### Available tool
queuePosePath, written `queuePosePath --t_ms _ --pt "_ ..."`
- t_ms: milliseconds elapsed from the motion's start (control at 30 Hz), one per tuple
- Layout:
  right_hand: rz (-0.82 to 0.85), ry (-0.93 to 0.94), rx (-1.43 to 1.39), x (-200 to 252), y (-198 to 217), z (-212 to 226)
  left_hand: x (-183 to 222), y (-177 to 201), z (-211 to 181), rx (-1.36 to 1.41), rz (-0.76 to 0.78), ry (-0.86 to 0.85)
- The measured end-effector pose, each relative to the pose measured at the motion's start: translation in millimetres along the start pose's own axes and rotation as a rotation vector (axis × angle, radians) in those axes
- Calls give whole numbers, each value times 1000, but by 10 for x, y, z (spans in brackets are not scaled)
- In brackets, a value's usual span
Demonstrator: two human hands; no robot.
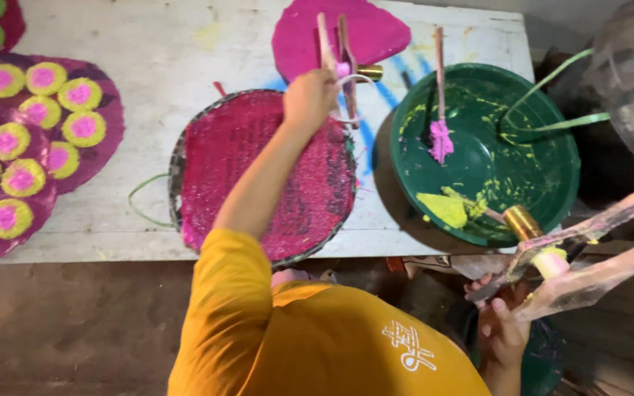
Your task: The person applies yellow circular material onto larger pink and purple discs using a wooden handheld tool. They pick up the yellow material from a green bowl and press it onto the discs laid out on a table.
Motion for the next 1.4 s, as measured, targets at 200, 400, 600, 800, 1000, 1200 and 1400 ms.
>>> queuePosePath --t_ms 200,400,600,800,1000,1200,1400 --pt "133 -48 -71 110 -628 -293 654 1754 697 -154 28 -14" --pt "254 -191 -207 360 -1755 -871 1228 2470 1401 -198 124 9" --pt "355 -124 -73 746 -2767 -1258 1350 2525 1745 -45 221 -34" --pt "613 -422 277 914 -3440 -1219 729 2617 1646 1036 464 480" --pt "762 -958 446 1001 -3901 -944 514 2702 1193 2182 869 575" --pt "618 -841 1010 586 -3944 -732 590 2293 1235 2271 501 824" --pt "640 -465 1433 531 -4232 -863 537 2107 1538 2389 376 843"
Point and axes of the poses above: each hand's wrist, its own x-axis away from the middle knuckle, its own y-axis out of the back of the hand, z = x × y, the point moved 3 cm from there along -x, towards the middle knuckle, and after that the axes turned 15 degrees about -z, right-handed, at the moved point
